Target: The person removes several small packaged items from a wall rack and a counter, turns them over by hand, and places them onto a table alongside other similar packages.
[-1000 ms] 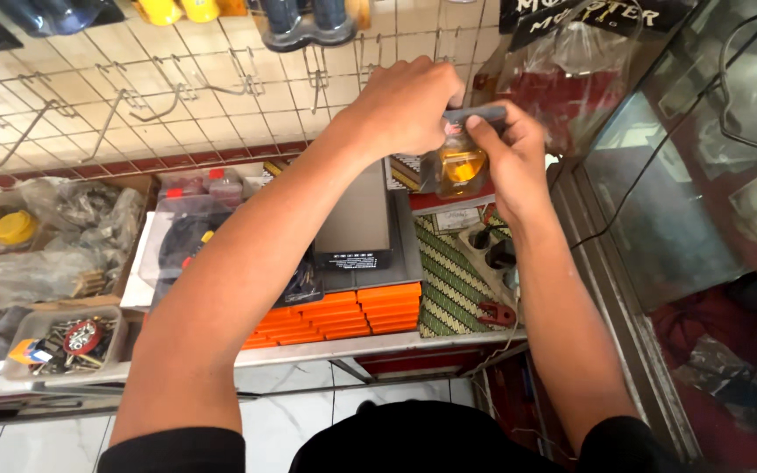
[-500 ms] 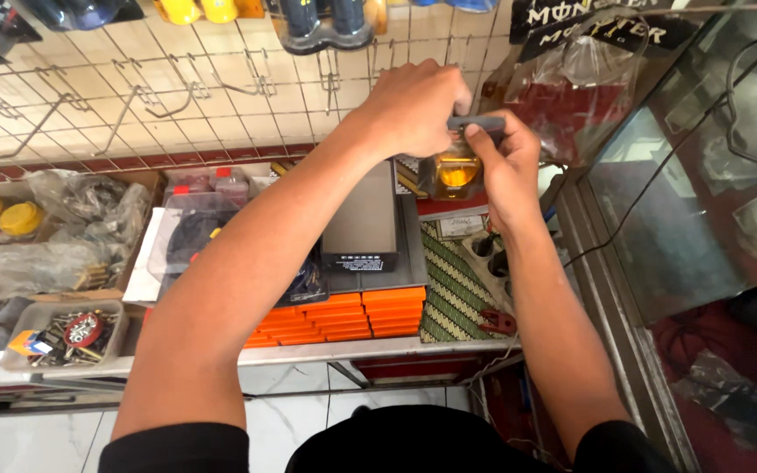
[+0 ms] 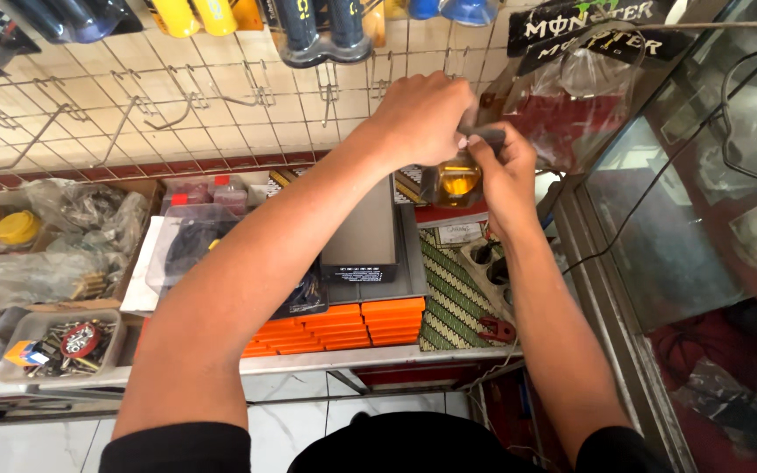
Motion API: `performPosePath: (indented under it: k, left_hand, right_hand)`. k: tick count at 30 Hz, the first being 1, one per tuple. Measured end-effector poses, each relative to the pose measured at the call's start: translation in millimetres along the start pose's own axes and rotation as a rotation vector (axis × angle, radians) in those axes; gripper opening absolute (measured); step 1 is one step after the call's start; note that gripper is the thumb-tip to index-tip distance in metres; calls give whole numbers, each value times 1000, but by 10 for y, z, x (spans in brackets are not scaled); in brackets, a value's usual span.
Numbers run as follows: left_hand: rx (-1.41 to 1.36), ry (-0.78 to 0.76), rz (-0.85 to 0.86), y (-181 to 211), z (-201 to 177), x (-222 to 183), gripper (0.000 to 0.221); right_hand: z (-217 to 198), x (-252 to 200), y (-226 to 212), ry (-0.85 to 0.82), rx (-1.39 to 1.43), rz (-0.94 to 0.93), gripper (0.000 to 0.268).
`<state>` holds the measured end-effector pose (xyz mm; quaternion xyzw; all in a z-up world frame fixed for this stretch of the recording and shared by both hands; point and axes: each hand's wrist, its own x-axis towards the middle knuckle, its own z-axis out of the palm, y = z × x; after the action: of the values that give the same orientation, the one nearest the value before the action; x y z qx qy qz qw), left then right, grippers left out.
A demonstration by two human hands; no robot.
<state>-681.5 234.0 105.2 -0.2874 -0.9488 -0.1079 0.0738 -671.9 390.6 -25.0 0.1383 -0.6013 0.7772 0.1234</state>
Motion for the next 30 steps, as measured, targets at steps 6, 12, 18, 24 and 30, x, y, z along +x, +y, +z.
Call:
performPosePath:
  k: [6,12,18,24,30]
  left_hand:
    - [76,-219,-67,32,-78,100,43]
    - [0,-361,-92,-65,-151,254,53]
    - [-91,-447,-50,-208,-180,403,60]
    - [-53,-363,25,-489,-51,534,48]
    - [129,-133,15,-434,98,502,53]
  right_hand:
    - [-3,192,198,58,-98,-41,3]
    - [32,452,457,141,-268,-147,16]
    - [220,499,456,273,-563,-261,29]
    - [359,465,326,261,-775,-163,44]
    - [381,304,481,197,-700,-295,77]
